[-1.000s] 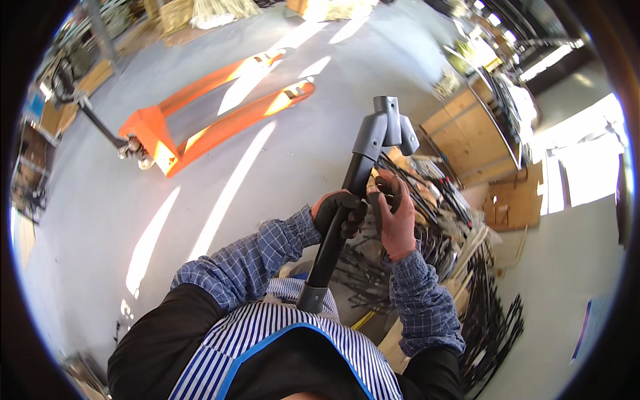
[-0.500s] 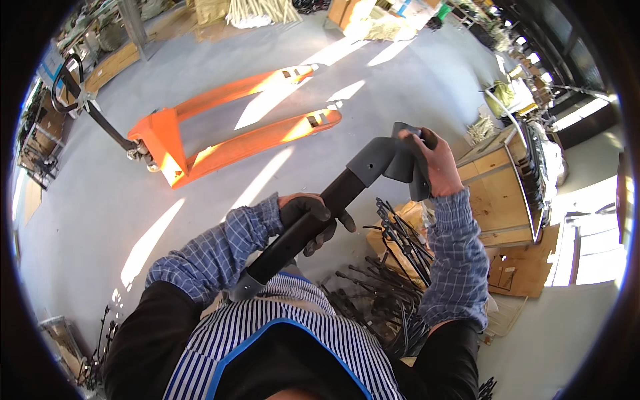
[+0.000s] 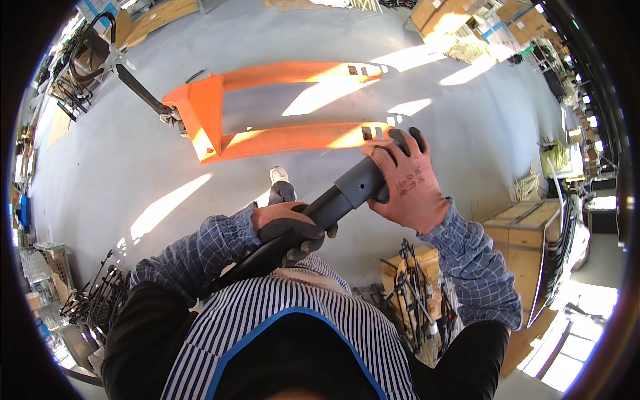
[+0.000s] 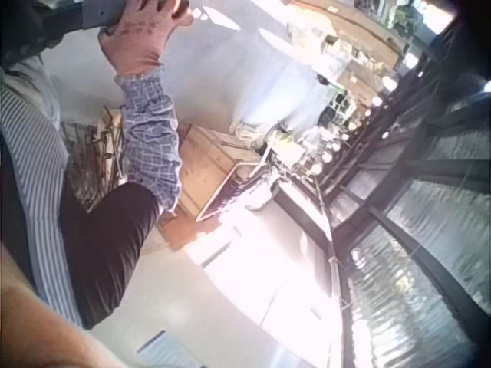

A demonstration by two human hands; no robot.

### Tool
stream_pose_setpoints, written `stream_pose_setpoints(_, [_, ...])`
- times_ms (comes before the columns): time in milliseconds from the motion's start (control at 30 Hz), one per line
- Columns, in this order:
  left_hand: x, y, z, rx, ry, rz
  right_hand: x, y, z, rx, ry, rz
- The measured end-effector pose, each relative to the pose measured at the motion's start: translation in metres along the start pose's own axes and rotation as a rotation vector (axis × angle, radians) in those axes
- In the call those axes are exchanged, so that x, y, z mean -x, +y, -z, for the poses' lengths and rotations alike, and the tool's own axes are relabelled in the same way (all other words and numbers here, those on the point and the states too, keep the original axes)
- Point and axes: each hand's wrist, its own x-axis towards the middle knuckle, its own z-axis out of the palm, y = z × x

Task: The person assembles metal pipe components on a green workbench. They pick up and align parts, use a mallet to tap joints, and handle a spray can and pliers while working alongside another person.

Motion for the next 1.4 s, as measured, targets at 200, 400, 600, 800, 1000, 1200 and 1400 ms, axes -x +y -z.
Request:
stream_pose_setpoints(200, [0.006,0.119,0.080,-0.143,-0.006,-0.143,-0.159,0.061,-0.019,0.015,0.057,0.116])
stream_pose_setpoints(400, [0.037,0.236,0.119,-0.346,0.390,-0.024,-0.298,0.124,-0.015,-0.023,0.090,0.209])
stream_pose_setpoints(600, [0.050,0.308,0.130,-0.840,0.637,-0.325,-0.383,0.170,-0.044,-0.114,0.206,0.301])
stream_pose_setpoints(800, [0.036,0.415,0.160,-1.649,1.428,-0.370,-0.464,0.265,-0.091,-0.498,0.319,-0.021])
stream_pose_setpoints(1000, [0.016,0.558,0.229,-1.677,1.661,-0.236,-0.570,0.378,-0.170,-0.698,0.189,-0.047])
stream_pose_setpoints(1200, [0.022,0.720,0.302,-1.494,1.826,-0.212,-0.708,0.458,-0.238,-0.647,0.095,0.025])
stream_pose_setpoints(1400, [0.057,0.861,0.371,-1.149,1.771,-0.035,-0.824,0.495,-0.247,-0.943,-0.176,-0.061])
